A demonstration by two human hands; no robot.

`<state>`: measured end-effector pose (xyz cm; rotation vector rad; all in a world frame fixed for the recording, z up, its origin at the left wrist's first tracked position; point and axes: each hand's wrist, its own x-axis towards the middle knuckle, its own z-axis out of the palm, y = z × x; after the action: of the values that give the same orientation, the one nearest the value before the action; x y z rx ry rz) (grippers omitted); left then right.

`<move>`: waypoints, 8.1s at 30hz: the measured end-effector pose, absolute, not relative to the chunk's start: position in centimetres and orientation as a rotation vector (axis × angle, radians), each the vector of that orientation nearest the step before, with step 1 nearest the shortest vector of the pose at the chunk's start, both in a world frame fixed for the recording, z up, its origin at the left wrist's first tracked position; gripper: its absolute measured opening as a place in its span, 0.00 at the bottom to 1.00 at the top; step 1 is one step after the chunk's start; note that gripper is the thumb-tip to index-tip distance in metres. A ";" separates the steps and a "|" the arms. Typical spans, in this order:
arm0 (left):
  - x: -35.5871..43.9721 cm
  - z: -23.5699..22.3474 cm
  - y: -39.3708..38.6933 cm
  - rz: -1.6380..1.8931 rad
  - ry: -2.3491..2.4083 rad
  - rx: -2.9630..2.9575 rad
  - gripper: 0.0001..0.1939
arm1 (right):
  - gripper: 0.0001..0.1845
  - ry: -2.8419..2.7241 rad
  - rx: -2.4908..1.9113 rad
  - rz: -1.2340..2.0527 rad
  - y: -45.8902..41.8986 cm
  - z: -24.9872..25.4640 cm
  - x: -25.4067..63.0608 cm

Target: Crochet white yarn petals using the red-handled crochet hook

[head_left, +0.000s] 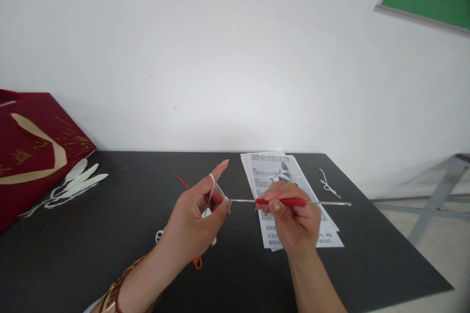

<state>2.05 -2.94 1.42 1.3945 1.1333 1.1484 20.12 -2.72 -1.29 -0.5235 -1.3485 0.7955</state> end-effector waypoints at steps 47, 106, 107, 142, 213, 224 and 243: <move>2.2 1.1 -2.8 1.278 0.778 0.864 0.36 | 0.04 -1.254 -0.561 0.924 -2.2 -1.8 18.7; 0.4 2.1 -1.9 0.891 0.761 0.893 0.32 | 0.04 -1.324 -0.514 0.990 -3.1 0.0 21.5; 0.4 2.1 -1.9 0.876 0.739 0.888 0.32 | 0.04 -1.315 -0.506 1.008 -3.1 0.0 21.5; 3.3 -1.0 -1.9 1.426 1.010 0.831 0.26 | 0.09 -1.310 -0.810 0.684 -3.1 -2.0 17.4; 2.2 -0.6 -1.1 1.045 0.735 0.915 0.19 | 0.11 -0.530 -0.606 1.674 -0.9 -2.7 16.8; 2.0 -0.9 -1.0 1.142 0.817 0.865 0.19 | 0.12 -0.456 -0.610 1.708 -0.7 -3.0 17.0; 2.5 -0.6 -1.4 1.154 0.821 0.803 0.25 | 0.14 -0.407 -0.602 1.715 -0.7 -3.0 17.0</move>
<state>2.52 -1.40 -0.55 0.8025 0.8208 1.1536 16.95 -0.70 -3.00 -0.6017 -0.4069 1.7155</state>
